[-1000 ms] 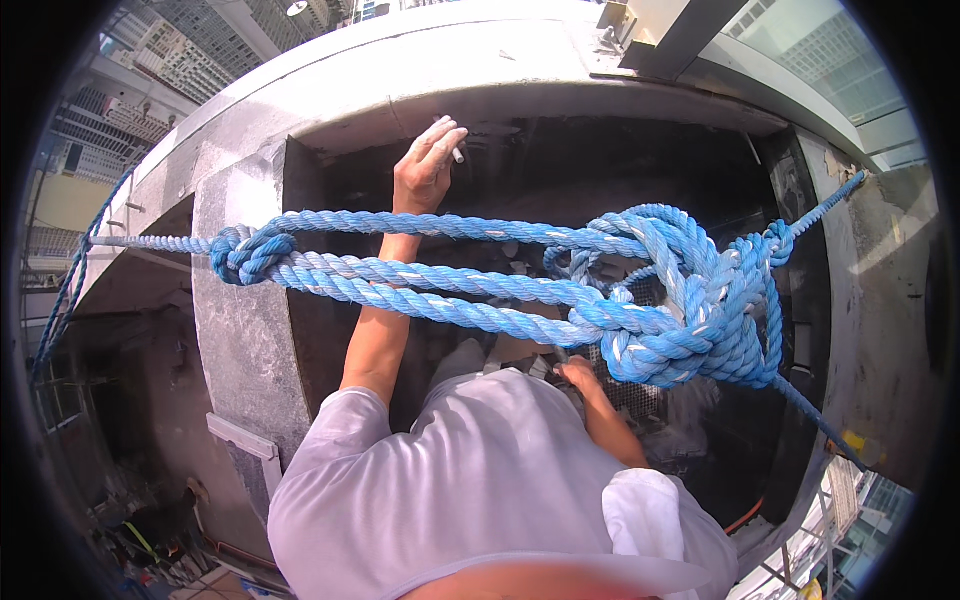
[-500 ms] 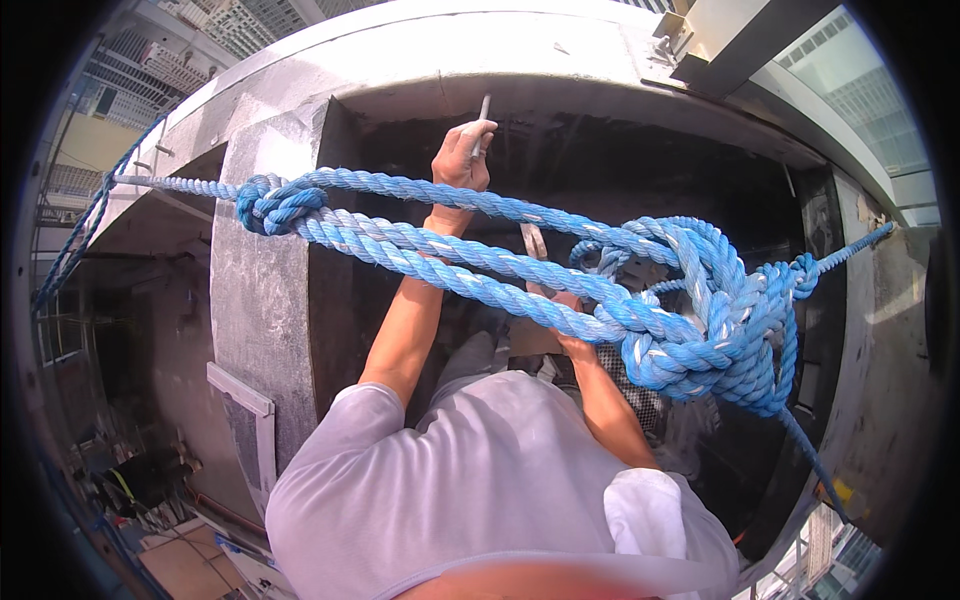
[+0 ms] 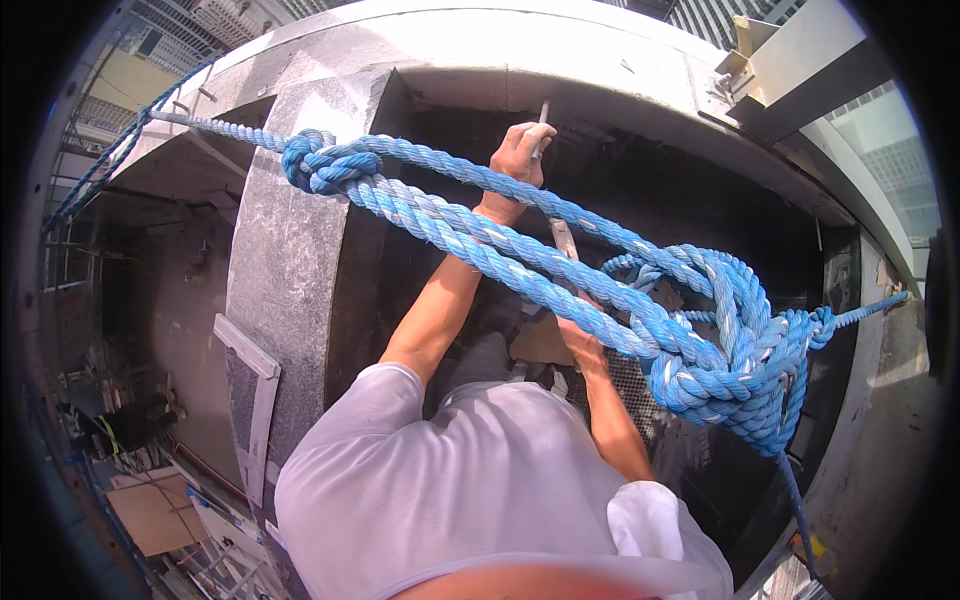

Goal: The person scrapes debris from a recessed opening, then positions a granite slab into the opening. They use a hammer and chisel to adjust the slab's fit, then apply sealant from a tube along the edge.

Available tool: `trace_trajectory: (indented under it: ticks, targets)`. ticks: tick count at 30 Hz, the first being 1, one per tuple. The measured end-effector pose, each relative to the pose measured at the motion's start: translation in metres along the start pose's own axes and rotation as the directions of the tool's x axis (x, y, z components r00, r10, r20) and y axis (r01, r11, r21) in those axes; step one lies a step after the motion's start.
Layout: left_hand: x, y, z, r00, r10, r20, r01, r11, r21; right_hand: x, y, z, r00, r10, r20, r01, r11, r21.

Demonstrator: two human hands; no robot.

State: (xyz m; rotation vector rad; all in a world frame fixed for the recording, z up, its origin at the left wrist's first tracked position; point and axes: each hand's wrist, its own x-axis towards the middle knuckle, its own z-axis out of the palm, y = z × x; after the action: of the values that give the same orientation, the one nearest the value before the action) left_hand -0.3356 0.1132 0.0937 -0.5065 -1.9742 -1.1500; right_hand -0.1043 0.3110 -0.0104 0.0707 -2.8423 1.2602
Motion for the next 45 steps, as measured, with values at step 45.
trace_trajectory:
  ticks: [45]
  targets:
    - [0.018, 0.011, -0.016, 0.486, -0.763, 0.426, 0.844, 0.283, -0.456, 0.031, -0.022, 0.0, 0.996, 0.022, -0.082, 0.022, 0.866, 0.499]
